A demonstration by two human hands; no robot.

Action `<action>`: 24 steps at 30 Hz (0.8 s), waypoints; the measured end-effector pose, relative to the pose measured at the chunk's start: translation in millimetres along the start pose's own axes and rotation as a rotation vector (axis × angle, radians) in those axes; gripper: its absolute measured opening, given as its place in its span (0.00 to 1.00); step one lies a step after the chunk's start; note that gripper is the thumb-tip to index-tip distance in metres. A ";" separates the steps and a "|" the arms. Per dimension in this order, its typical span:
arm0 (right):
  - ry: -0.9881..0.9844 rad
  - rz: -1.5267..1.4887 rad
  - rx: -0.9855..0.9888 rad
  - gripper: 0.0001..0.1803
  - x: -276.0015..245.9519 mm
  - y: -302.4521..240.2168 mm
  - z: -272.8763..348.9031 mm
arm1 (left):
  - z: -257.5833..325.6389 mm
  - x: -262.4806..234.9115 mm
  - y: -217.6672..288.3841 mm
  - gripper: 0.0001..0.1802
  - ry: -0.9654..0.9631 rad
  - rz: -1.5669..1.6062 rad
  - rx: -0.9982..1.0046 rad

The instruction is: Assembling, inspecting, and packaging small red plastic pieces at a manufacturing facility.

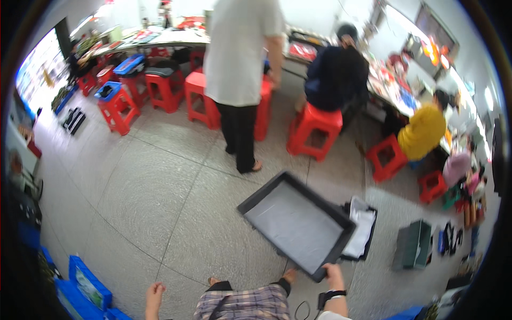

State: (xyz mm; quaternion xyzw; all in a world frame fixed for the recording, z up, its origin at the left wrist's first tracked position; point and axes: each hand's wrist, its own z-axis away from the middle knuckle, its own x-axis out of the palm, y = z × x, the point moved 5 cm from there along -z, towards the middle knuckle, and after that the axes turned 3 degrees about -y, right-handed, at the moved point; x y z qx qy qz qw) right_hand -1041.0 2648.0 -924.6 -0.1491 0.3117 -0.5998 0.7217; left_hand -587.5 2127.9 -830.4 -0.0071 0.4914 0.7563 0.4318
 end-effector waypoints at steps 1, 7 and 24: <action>-0.083 -0.001 -0.010 0.13 42.5 0.4 8.3 | -10.4 -25.7 13.3 0.14 0.058 0.092 0.032; -0.569 0.506 -0.021 0.19 338.0 -74.0 148.5 | -55.8 -193.7 40.7 0.21 0.372 0.076 0.108; -1.382 1.512 -0.567 0.29 1124.8 -286.0 534.9 | -199.2 -607.7 35.9 0.44 0.673 1.066 -0.157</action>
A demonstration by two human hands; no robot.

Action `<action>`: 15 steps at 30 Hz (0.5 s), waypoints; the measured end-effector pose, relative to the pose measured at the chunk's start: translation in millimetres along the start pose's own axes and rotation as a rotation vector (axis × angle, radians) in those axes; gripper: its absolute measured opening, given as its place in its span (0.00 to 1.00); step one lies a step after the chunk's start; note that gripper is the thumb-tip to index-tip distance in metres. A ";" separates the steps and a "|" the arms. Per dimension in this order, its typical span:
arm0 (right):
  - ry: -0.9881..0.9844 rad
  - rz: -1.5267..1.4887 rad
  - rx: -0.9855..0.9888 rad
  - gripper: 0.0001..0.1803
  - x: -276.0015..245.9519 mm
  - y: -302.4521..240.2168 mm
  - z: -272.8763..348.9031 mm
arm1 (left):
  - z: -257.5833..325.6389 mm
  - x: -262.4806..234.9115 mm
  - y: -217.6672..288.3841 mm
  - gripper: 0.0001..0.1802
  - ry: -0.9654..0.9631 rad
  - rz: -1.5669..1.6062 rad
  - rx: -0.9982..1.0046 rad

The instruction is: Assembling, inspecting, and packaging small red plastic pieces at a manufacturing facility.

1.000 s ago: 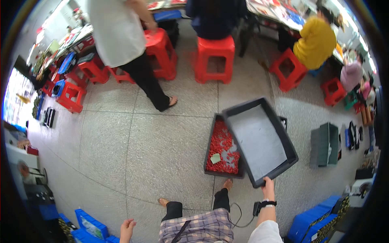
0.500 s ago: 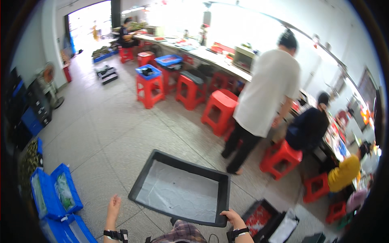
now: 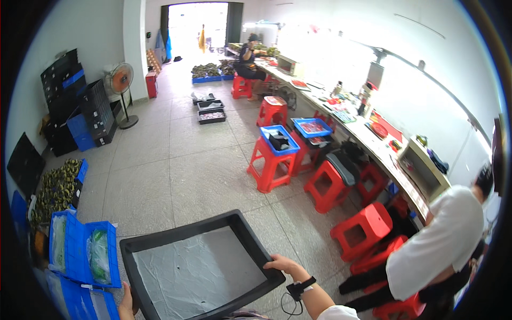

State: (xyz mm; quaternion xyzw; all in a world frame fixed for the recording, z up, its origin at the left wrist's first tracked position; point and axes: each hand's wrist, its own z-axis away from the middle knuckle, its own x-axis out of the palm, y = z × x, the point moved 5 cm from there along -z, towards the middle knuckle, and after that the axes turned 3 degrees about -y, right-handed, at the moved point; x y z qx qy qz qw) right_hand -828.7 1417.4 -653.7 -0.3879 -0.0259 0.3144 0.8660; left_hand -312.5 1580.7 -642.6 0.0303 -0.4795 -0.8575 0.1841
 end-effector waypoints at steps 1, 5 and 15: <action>0.005 -0.011 -0.109 0.26 -16.7 -27.2 -45.5 | -26.4 1.9 11.0 0.40 0.046 0.062 0.034; 0.001 -0.006 -0.213 0.22 -79.4 -148.1 -189.2 | -170.6 10.5 65.8 0.24 0.162 -0.005 -0.062; 0.297 0.099 -0.321 0.22 -294.9 -351.8 -407.5 | -498.6 154.5 329.2 0.27 -0.089 -0.216 -0.202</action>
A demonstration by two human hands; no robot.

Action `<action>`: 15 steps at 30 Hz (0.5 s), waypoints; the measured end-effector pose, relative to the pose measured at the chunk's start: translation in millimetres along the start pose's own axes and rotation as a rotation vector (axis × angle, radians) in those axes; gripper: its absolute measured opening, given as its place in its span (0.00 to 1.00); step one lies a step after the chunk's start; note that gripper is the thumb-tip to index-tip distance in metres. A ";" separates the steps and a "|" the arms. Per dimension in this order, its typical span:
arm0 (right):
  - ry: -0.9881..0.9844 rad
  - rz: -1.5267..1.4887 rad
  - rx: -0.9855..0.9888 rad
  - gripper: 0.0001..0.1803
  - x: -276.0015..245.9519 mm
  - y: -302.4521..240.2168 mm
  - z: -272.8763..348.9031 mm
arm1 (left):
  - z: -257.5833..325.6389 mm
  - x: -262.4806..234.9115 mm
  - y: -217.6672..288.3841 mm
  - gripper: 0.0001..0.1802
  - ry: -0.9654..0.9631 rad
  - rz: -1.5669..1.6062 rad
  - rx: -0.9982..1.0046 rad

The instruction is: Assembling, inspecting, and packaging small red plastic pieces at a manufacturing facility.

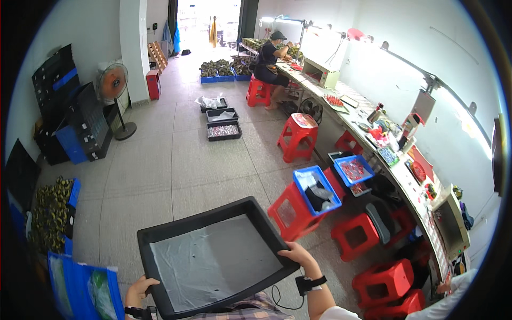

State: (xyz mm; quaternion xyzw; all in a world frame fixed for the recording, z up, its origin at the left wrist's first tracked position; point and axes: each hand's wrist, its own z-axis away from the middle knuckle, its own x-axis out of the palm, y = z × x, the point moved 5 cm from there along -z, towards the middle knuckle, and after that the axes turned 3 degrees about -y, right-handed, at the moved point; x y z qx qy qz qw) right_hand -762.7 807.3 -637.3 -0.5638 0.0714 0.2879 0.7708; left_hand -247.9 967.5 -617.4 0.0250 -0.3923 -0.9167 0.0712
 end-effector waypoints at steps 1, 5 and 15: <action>0.038 0.001 0.009 0.22 -20.1 1.3 -38.2 | -47.0 8.5 24.4 0.27 -0.086 0.024 0.004; 0.092 0.044 0.045 0.21 -89.7 -41.5 -185.6 | -182.3 37.6 131.9 0.35 -0.021 0.035 -0.029; 0.213 0.068 -0.078 0.26 -268.4 -195.6 -522.7 | -427.4 105.5 441.1 0.25 -0.158 0.165 0.132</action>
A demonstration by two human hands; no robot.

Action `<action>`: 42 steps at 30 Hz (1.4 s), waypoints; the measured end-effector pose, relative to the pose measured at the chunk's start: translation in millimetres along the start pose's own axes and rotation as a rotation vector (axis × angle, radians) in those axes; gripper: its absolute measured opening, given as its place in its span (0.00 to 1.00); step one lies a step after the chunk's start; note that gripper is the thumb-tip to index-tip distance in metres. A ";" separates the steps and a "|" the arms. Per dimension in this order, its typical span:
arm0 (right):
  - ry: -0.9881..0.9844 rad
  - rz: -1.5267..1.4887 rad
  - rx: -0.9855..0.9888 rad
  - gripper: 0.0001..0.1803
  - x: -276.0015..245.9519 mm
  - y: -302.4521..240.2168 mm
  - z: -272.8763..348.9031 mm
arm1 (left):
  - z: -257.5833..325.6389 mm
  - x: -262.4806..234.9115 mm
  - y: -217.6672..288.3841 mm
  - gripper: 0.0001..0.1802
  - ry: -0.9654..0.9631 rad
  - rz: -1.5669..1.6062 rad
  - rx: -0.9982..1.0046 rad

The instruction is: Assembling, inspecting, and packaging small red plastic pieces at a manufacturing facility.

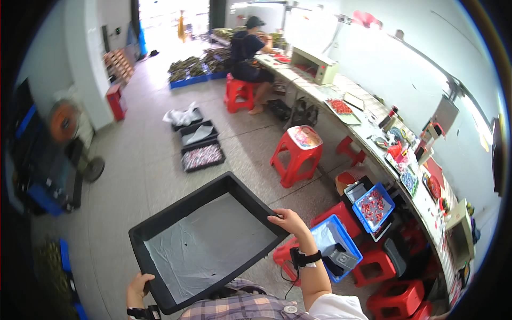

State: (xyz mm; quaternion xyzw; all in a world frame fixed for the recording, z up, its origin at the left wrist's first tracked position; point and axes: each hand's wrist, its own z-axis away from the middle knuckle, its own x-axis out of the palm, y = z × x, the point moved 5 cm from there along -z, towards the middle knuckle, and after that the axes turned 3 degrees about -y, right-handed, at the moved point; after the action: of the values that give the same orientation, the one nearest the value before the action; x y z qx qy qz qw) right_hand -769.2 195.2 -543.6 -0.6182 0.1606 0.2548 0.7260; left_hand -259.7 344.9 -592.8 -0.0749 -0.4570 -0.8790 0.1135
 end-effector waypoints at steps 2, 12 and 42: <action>0.133 0.051 -0.003 0.28 -16.8 -1.0 -61.2 | -85.0 12.0 46.4 0.26 0.043 -0.047 -0.031; 0.651 -0.668 -0.072 0.17 -213.1 13.2 -262.3 | -444.9 242.6 299.5 0.31 -0.387 -0.193 -0.017; 1.091 -0.799 0.802 0.13 -491.2 228.6 -648.7 | -1125.2 1004.9 460.8 0.35 -0.573 -0.397 -0.173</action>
State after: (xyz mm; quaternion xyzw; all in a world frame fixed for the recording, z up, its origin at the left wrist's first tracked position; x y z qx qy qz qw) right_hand -1248.1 -500.2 -580.2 -0.3575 0.3396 -0.4426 0.7490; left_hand -1135.5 -966.4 -636.5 -0.2372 -0.3999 -0.8627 -0.1991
